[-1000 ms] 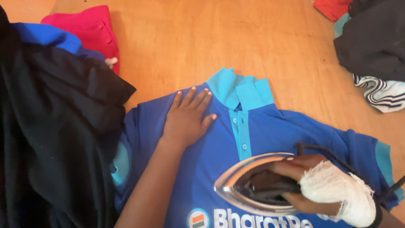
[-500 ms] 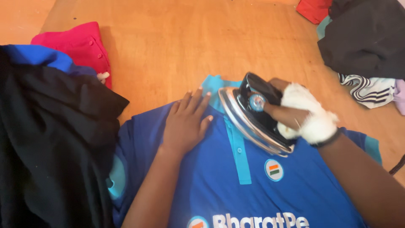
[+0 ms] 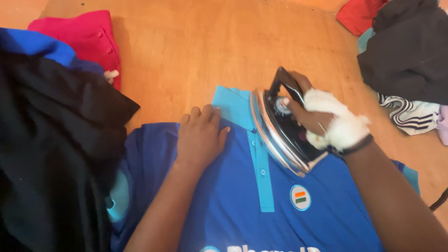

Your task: The person irons a blue polo shirt laid flat on a wooden table. They use a steam iron to smooth the front, collar, and sleeves while holding the fabric with their left hand. Other folded clothes are visible nearby.

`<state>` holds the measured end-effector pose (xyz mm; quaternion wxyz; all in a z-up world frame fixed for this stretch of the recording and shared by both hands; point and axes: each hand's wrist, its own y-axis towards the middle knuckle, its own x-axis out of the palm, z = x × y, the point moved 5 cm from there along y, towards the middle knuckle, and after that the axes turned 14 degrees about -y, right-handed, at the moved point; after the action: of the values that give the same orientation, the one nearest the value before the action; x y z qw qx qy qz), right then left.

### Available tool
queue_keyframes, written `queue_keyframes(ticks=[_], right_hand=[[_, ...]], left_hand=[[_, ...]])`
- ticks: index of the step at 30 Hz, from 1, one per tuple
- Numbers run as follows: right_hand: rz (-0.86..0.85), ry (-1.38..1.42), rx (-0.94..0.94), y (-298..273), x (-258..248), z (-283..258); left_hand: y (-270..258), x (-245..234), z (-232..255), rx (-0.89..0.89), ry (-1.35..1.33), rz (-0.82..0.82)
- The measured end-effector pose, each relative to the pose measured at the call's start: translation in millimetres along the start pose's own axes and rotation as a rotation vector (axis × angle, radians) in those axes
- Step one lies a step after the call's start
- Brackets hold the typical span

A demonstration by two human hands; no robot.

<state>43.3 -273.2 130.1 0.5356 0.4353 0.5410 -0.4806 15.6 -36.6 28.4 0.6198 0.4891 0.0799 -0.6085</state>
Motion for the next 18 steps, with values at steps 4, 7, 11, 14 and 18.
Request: queue_keyframes(ticks=[4,7,11,14,18], right_hand=[[0.079,-0.032,0.029,37.3,-0.7,-4.6],[0.036,0.138,0.038,44.7,-1.1,-12.7],[-0.044,0.235,-0.053,25.8,-8.7,-18.2],[-0.053,0.204,-0.162,15.6,-14.9,-29.3],[-0.054,0.125,-0.129,29.5,-18.3,-44.5]], left_hand=[[4.0,-0.5,3.8,0.028,-0.006,0.011],[-0.1,-2.5,2.2,0.062,0.008,-0.014],[6.6,2.3,2.7,0.058,0.034,-0.058],[4.9,3.3,2.9,0.053,0.024,-0.044],[4.1,5.4,1.7,0.012,0.043,-0.105]])
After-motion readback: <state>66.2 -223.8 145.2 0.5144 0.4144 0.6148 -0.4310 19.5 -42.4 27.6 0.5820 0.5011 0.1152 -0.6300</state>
